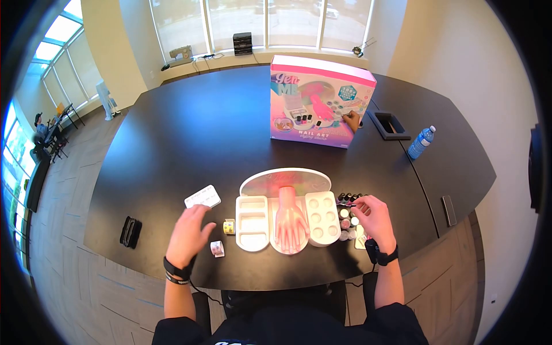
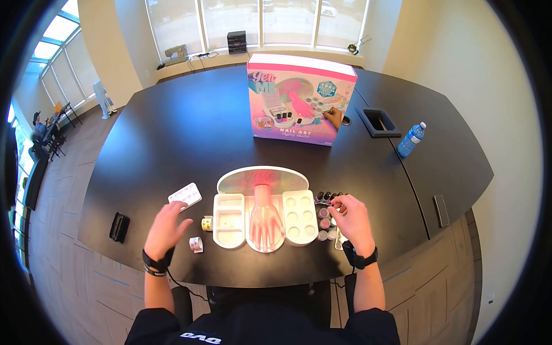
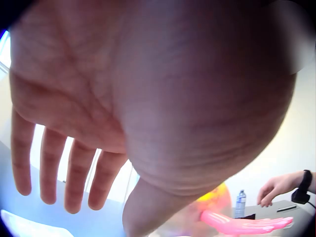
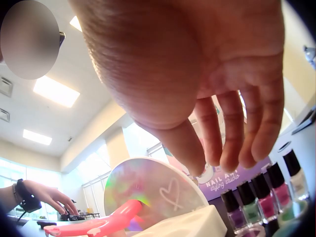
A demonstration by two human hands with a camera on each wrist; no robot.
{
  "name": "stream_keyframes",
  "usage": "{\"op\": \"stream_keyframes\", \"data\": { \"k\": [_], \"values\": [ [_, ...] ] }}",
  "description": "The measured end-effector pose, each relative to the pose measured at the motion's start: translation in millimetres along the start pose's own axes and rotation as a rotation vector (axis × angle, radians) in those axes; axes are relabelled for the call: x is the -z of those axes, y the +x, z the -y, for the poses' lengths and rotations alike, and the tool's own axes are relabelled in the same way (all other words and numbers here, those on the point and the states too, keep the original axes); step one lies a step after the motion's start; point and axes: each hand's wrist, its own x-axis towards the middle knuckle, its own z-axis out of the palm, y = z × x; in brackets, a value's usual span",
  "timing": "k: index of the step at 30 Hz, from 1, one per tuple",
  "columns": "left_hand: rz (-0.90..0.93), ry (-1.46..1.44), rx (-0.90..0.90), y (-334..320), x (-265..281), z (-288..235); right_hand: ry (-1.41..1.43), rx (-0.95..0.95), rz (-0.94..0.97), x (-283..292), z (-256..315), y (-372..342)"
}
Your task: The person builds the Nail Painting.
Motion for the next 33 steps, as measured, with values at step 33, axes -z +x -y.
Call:
{"op": "stream_keyframes", "data": {
  "k": [33],
  "values": [
    [-0.046, -0.077, 0.212, 50, -54, 103, -0.017, 0.111, 0.190, -30, 10, -30]
  ]
}}
